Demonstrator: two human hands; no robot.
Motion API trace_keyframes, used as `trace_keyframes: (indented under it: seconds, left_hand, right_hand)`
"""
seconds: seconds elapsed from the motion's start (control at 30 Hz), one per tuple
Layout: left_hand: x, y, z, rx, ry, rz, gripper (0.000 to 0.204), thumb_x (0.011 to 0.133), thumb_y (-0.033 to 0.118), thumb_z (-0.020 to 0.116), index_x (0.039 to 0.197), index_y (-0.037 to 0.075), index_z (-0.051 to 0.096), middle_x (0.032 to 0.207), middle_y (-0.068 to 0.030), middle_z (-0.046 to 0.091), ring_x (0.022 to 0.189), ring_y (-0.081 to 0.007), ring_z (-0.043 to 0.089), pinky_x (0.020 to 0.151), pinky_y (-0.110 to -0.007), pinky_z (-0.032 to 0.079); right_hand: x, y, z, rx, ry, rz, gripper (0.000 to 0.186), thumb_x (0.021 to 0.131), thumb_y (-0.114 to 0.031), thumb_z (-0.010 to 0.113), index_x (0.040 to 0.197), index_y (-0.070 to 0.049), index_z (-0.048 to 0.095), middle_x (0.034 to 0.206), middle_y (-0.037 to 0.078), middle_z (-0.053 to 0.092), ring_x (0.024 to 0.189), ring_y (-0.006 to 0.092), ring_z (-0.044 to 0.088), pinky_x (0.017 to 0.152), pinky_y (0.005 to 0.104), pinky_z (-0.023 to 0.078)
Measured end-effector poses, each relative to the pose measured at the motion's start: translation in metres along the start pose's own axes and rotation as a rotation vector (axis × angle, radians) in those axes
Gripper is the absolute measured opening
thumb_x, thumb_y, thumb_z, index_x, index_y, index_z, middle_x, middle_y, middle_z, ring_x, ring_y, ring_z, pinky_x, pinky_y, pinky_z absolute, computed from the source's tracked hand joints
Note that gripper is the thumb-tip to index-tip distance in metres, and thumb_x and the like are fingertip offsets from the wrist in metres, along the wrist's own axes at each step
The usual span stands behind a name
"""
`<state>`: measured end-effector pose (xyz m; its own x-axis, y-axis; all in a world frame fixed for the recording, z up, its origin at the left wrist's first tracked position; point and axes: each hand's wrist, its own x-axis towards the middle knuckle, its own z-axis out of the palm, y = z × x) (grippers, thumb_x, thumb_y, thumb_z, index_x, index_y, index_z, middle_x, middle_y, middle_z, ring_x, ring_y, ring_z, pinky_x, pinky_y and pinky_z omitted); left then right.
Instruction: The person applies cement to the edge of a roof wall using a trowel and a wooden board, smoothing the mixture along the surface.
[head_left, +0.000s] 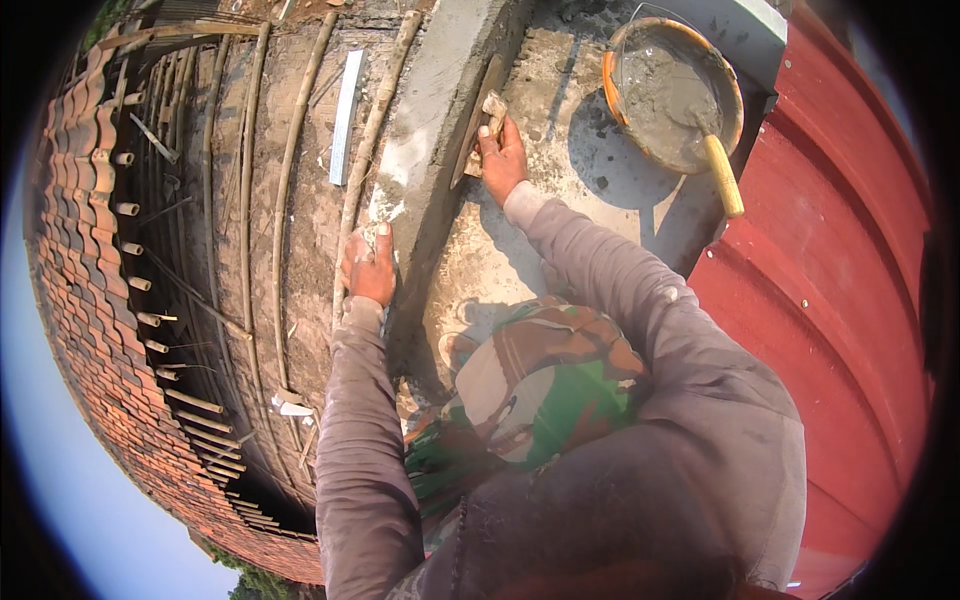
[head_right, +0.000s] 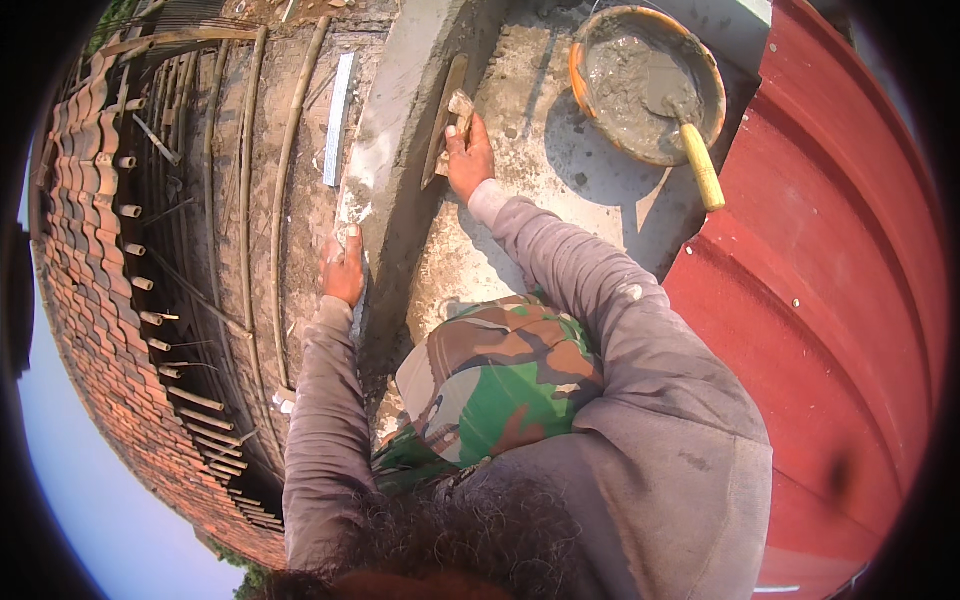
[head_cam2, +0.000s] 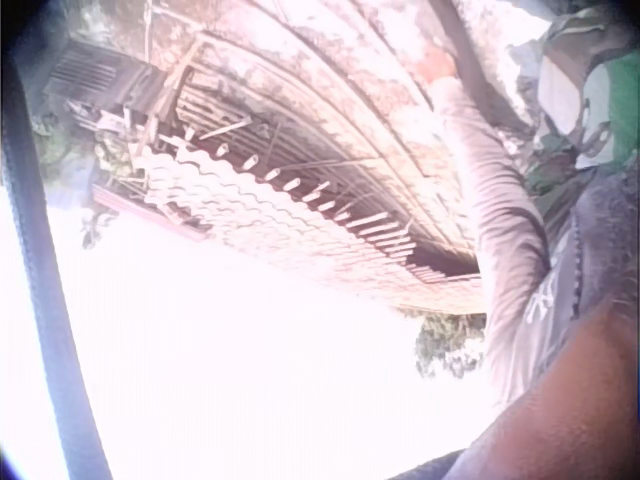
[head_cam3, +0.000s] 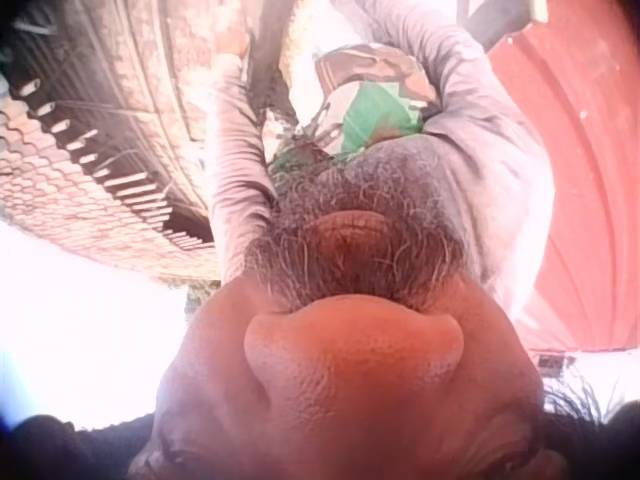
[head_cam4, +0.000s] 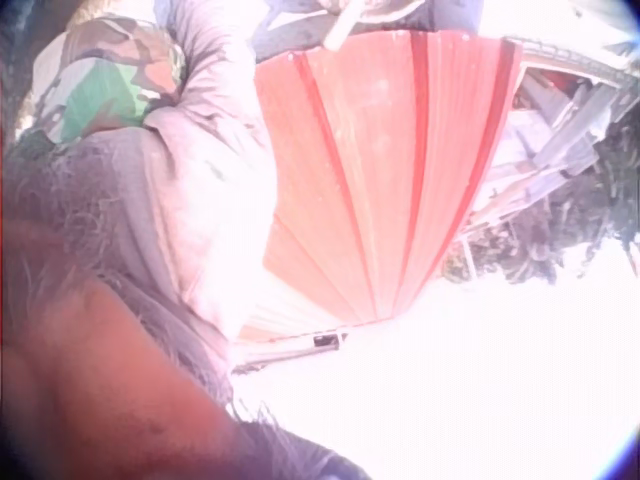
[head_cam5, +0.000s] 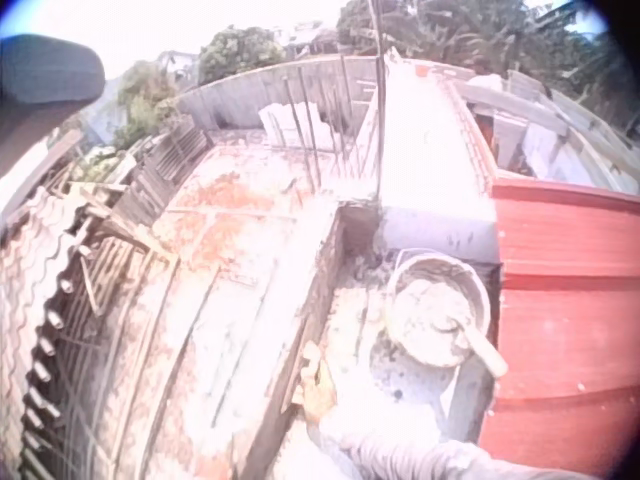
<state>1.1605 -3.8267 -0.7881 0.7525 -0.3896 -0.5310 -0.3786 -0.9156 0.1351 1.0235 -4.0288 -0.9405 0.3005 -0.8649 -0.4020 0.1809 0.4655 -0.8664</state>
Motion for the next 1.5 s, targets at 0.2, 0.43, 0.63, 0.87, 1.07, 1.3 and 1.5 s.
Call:
trace_keyframes:
  seconds: [0.2, 0.43, 0.63, 0.87, 1.07, 1.3, 1.5]
  left_hand:
    - [0.001, 0.01, 0.001, 0.017, 0.028, 0.037, 0.095, 0.095, 0.075, 0.033, 0.154, 0.0, 0.031, 0.157, -0.0248, 0.03, 0.145, -0.0455, 0.024, 0.119, -0.055, 0.012]
    - [0.002, -0.004, -0.001, -0.021, 0.065, 0.114, 0.091, 0.096, 0.074, 0.035, 0.151, 0.001, 0.035, 0.153, -0.0228, 0.037, 0.141, -0.0442, 0.03, 0.117, -0.055, 0.016]
    - [-0.005, 0.012, -0.002, 0.005, 0.069, 0.134, 0.086, 0.097, 0.072, 0.037, 0.151, 0.005, 0.037, 0.152, -0.0213, 0.039, 0.14, -0.0443, 0.032, 0.116, -0.056, 0.018]
    - [-0.001, 0.003, 0.001, -0.015, 0.075, 0.125, 0.092, 0.097, 0.072, 0.035, 0.152, -0.002, 0.032, 0.153, -0.026, 0.035, 0.143, -0.0457, 0.027, 0.118, -0.056, 0.015]
    - [-0.001, 0.002, 0.003, 0.033, 0.074, 0.067, 0.094, 0.096, 0.073, 0.036, 0.152, -0.003, 0.033, 0.153, -0.0262, 0.034, 0.143, -0.0463, 0.026, 0.118, -0.057, 0.015]
    - [-0.003, 0.013, 0.003, 0.034, 0.077, 0.046, 0.094, 0.096, 0.074, 0.037, 0.15, -0.003, 0.035, 0.153, -0.0258, 0.036, 0.142, -0.0458, 0.028, 0.117, -0.056, 0.016]
    - [-0.005, 0.002, 0.0, 0.013, 0.087, 0.029, 0.095, 0.095, 0.075, 0.036, 0.151, -0.003, 0.035, 0.154, -0.0252, 0.034, 0.143, -0.0455, 0.026, 0.118, -0.057, 0.015]
  right_hand:
    - [0.106, -0.009, -0.035, 0.044, 0.082, 0.079, 0.029, 0.103, -0.018, 0.057, 0.128, -0.004, 0.055, 0.089, 0.002, 0.065, 0.067, 0.0098, 0.055, 0.062, 0.0278, 0.049]
    - [-0.045, -0.007, 0.017, 0.146, 0.034, 0.196, 0.054, 0.103, -0.014, 0.057, 0.152, -0.006, 0.036, 0.1, 0.001, 0.061, 0.08, 0.0079, 0.054, 0.072, 0.0237, 0.049]
    - [0.119, -0.029, -0.036, 0.077, 0.112, 0.039, 0.015, 0.102, -0.015, 0.057, 0.115, -0.007, 0.06, 0.081, -0.002, 0.059, 0.065, 0.0076, 0.05, 0.059, 0.0263, 0.046]
    - [-0.012, 0.042, 0.0, 0.086, 0.004, 0.269, 0.049, 0.102, -0.014, 0.058, 0.148, -0.012, 0.043, 0.115, 0.003, 0.064, 0.087, 0.0113, 0.06, 0.071, 0.0277, 0.053]
    - [0.1, -0.024, -0.025, -0.034, 0.139, 0.083, 0.013, 0.103, -0.018, 0.056, 0.108, -0.006, 0.059, 0.079, -0.001, 0.06, 0.061, 0.0092, 0.054, 0.056, 0.0282, 0.049]
    - [0.038, 0.044, -0.026, -0.073, 0.062, 0.206, 0.037, 0.099, -0.014, 0.061, 0.135, -0.008, 0.055, 0.096, 0.007, 0.069, 0.066, 0.0153, 0.062, 0.062, 0.0321, 0.054]
    - [-0.021, 0.001, -0.025, -0.156, -0.027, 0.147, 0.055, 0.099, -0.014, 0.061, 0.148, 0.001, 0.041, 0.112, 0.011, 0.067, 0.087, 0.0154, 0.064, 0.073, 0.0299, 0.055]
